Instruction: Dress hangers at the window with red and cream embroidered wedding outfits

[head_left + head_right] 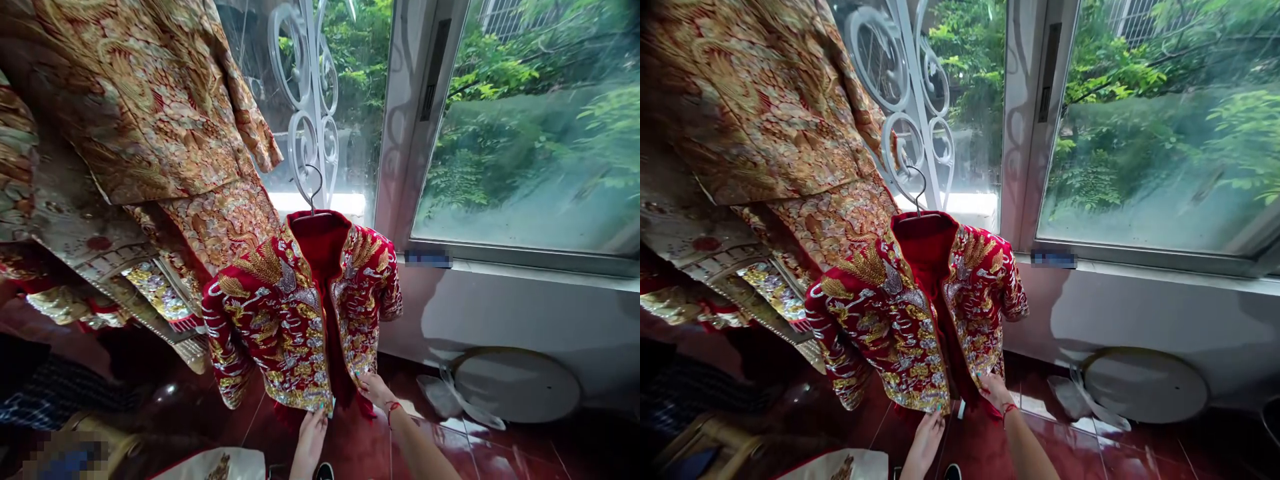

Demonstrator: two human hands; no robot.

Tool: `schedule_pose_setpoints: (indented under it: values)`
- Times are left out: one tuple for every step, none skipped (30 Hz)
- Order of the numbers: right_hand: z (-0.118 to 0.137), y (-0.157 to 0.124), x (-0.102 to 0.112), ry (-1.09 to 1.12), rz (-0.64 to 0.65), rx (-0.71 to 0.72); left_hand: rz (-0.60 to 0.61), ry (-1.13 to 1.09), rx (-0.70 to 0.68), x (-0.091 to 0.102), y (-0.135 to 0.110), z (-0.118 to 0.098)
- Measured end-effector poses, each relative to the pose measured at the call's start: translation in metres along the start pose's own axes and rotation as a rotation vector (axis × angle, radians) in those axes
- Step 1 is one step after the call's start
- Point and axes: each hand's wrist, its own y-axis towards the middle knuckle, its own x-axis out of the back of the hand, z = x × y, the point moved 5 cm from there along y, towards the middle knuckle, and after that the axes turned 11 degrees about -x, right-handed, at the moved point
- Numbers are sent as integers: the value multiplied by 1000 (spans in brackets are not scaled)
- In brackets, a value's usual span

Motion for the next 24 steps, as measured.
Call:
schedule_pose_setpoints:
  values:
    - [-10, -4, 1, 82, 27, -31, 14, -41, 32, -2, -7, 7]
    - [-19, -11, 1, 171, 56, -63, 26, -80, 61, -6, -14, 12]
    - [-28, -20, 0, 252, 83, -90, 34, -118, 86, -10, -22, 16]
    - [-35, -29, -2, 311, 102, -107, 37, -154, 106, -15, -30, 19]
    - [-40, -39, -4, 382, 120, -120, 38, -190, 122, -21, -38, 21]
    - [-45, -50, -7, 480, 144, -138, 37, -224, 134, -26, -47, 21]
    - [-48, -60, -12, 605, 180, -169, 34, -255, 145, -31, -55, 22]
    - [-51, -69, -17, 739, 226, -208, 29, -282, 158, -35, -63, 21]
    - [-52, -78, -22, 865, 274, -250, 25, -305, 174, -38, -71, 21]
    - [-52, -86, -27, 964, 318, -288, 22, -324, 197, -40, -79, 20]
    - [-52, -93, -30, 1021, 351, -318, 21, -339, 226, -41, -85, 18]
    - [-51, -99, -33, 1031, 369, -331, 22, -350, 261, -41, -92, 17]
    - [-50, -104, -35, 1029, 377, -335, 25, -359, 300, -41, -97, 16]
    - [-48, -109, -36, 1027, 381, -334, 29, -365, 340, -41, -102, 15]
    - [-46, -112, -37, 1030, 387, -334, 34, -370, 377, -41, -106, 13]
    - [-44, -115, -39, 1032, 392, -333, 39, -375, 408, -40, -110, 12]
    - [-41, -118, -41, 1034, 395, -329, 45, -381, 433, -40, -114, 10]
    - [-38, -120, -43, 1035, 397, -323, 51, -384, 452, -40, -117, 8]
    - [-34, -122, -45, 1038, 398, -315, 58, -387, 465, -40, -120, 5]
    - [-30, -125, -47, 1043, 400, -305, 65, -389, 474, -39, -122, 3]
    - [-27, -127, -49, 1049, 399, -294, 71, -390, 480, -38, -124, 0]
    - [-23, -130, -51, 1051, 390, -281, 79, -390, 487, -37, -126, -4]
    - [-20, -132, -52, 1046, 375, -269, 88, -390, 494, -36, -127, -7]
    - [-17, -135, -53, 1037, 357, -258, 96, -389, 502, -34, -128, -11]
